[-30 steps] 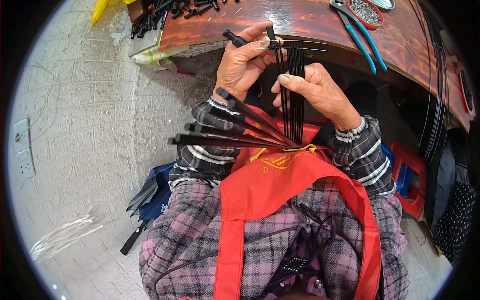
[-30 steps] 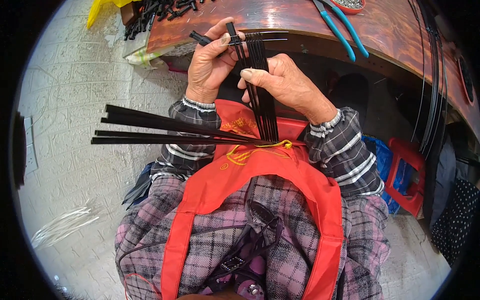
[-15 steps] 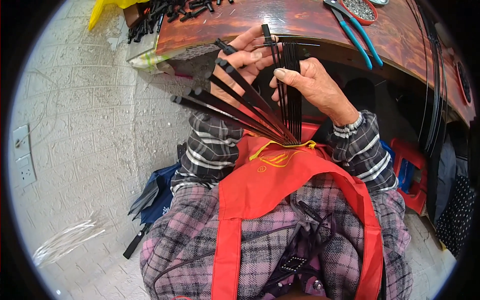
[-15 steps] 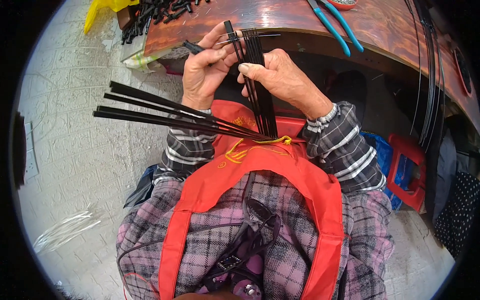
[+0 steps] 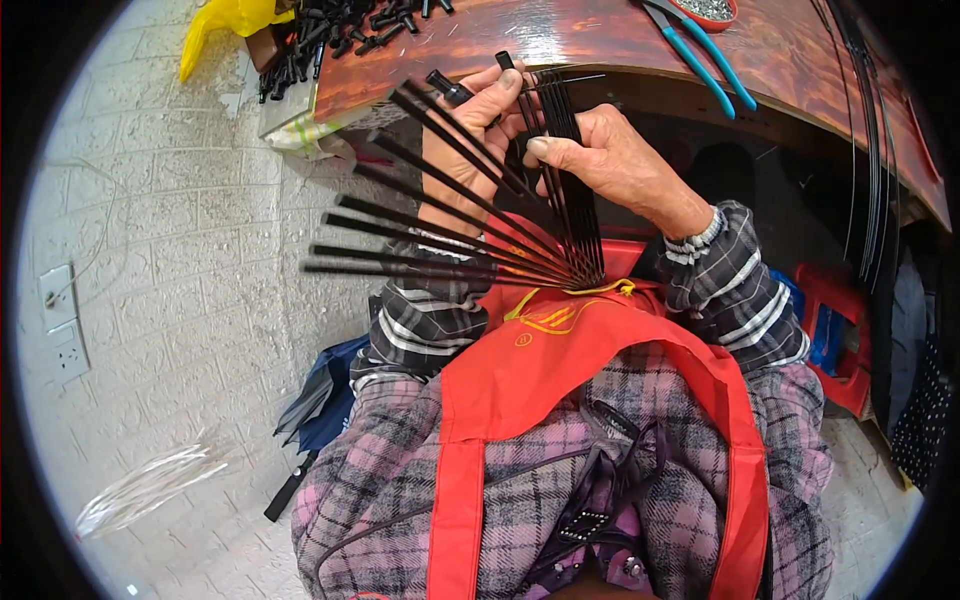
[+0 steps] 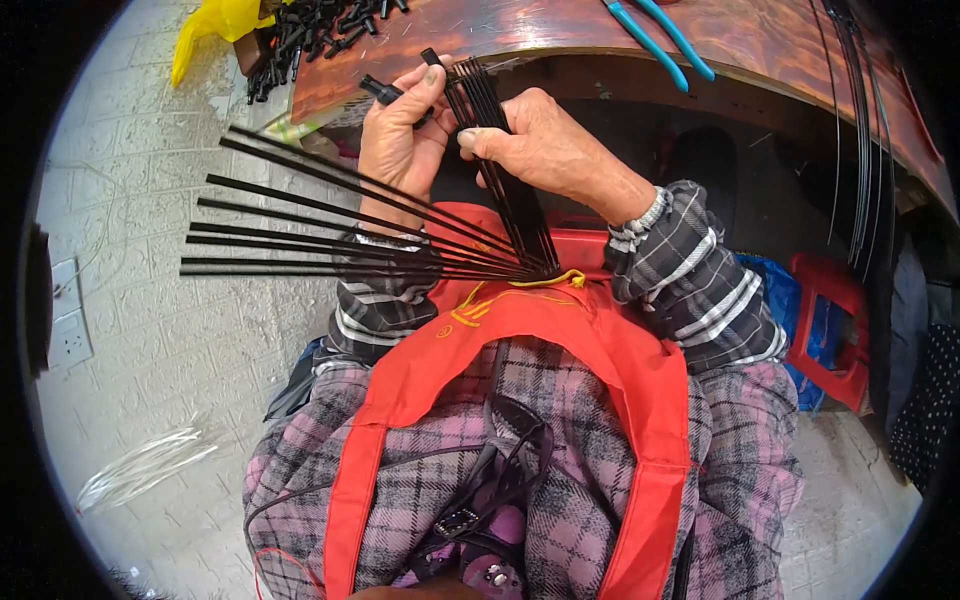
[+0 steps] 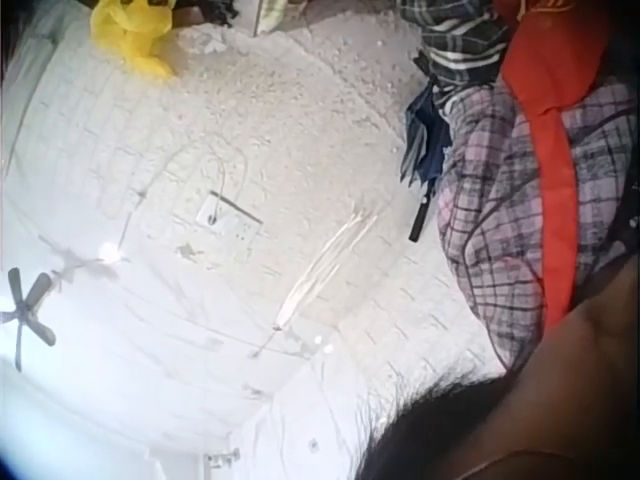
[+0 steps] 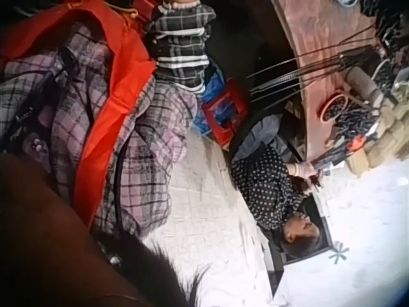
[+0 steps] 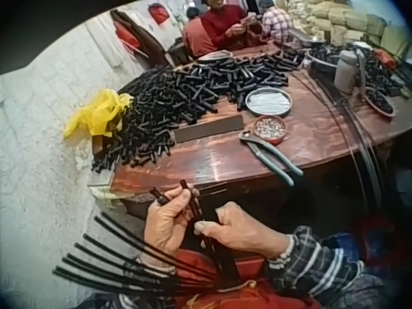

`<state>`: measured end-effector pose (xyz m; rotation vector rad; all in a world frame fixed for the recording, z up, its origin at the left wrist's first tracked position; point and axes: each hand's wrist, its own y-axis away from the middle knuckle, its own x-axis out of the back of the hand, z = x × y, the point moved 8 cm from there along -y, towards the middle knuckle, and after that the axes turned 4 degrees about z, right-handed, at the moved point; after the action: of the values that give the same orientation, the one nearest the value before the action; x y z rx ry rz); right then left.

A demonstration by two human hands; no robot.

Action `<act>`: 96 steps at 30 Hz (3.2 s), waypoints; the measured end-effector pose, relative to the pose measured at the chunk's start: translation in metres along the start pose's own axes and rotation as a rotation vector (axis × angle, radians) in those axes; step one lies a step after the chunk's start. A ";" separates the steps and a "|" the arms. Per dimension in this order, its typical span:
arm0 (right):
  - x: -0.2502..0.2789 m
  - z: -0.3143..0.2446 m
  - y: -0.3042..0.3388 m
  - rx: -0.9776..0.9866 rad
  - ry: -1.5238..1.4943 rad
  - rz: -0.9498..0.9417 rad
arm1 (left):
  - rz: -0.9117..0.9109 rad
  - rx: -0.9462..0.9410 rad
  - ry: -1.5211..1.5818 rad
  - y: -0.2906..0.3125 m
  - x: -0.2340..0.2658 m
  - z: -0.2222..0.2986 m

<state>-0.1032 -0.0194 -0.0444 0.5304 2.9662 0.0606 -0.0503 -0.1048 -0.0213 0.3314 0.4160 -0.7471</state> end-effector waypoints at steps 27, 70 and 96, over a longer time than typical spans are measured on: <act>0.020 -0.027 0.002 0.187 -0.039 0.273 | 0.078 -0.129 0.056 0.005 0.003 -0.002; 0.017 -0.024 -0.003 0.146 -0.004 0.205 | -0.169 -0.123 0.153 0.016 -0.016 0.011; 0.010 -0.018 0.004 0.078 -0.282 0.097 | -0.123 -0.055 0.280 0.020 -0.005 -0.002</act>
<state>-0.1134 -0.0127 -0.0275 0.6353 2.6763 -0.1121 -0.0406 -0.0870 -0.0180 0.3624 0.7253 -0.8104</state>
